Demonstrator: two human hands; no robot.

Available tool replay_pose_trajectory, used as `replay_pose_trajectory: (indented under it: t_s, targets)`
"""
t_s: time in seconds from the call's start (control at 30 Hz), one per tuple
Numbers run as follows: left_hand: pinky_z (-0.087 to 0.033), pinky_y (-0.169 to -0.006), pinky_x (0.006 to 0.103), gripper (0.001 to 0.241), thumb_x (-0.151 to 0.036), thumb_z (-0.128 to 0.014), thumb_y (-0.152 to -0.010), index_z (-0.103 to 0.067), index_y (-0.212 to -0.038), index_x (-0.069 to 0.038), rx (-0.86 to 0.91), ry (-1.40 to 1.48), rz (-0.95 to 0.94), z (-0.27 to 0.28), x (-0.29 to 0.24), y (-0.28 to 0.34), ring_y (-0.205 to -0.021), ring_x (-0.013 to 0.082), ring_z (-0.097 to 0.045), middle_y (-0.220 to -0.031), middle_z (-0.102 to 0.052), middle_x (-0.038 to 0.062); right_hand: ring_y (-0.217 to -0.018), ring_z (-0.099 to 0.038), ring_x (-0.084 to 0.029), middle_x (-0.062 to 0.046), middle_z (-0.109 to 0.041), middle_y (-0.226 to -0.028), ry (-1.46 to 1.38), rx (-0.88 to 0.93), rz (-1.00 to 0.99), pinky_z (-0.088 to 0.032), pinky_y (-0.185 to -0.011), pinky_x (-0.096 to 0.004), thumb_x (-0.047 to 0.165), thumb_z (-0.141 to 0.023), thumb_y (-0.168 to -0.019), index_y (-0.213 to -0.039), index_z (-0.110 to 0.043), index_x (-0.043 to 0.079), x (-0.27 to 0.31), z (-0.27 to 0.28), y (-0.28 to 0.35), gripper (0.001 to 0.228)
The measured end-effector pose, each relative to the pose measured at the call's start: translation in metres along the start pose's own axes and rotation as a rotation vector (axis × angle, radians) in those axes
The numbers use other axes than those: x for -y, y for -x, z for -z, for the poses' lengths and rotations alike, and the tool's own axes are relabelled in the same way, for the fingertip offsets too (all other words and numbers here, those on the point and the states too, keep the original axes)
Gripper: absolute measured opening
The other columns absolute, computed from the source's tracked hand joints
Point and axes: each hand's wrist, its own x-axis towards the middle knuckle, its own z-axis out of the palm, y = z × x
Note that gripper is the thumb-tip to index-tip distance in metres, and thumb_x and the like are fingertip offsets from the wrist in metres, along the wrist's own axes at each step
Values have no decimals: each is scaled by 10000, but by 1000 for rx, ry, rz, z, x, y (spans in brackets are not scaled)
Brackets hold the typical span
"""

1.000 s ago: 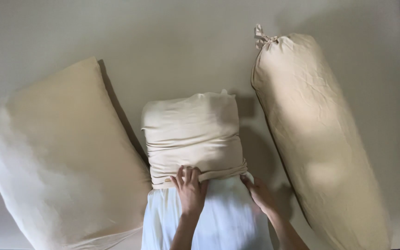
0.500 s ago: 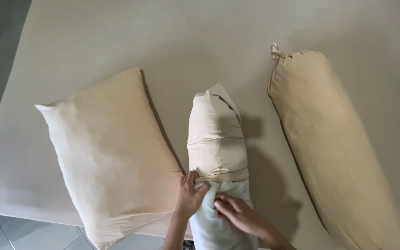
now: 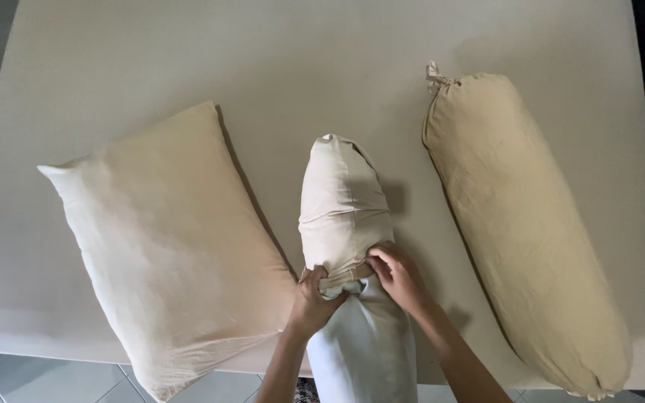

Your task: The person inserts a pillow into a beige pillowcase by hand, repeatedly tucking and smoothing the fabric to fit the pillow. The person adjusts the pillowcase corners and edges to ensure a snug fit.

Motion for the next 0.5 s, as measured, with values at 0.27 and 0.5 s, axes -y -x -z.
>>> replay_pose_trajectory:
  t_s: [0.27,0.5]
  targets:
    - [-547,-652,347,204,22,-757,-650,-638,-801,-45,-165,-169,67,-28,39,21,-662,224,-612,-787,-691,95,-683,-539,-87,11,-668,-834,-468,484,-482,-427,-640,-256,190,-652,-979,-1052,-704,67,13,17,54,152]
    - [-512,-772,326,207,-87,-862,-715,-684,-613,-114,-28,-141,-285,2,-39,22,-625,186,-634,-628,-707,22,-780,-771,-126,-25,-825,-974,-159,222,-209,-624,-718,-224,293,-649,-943,-1058,-749,104,-18,33,32,242]
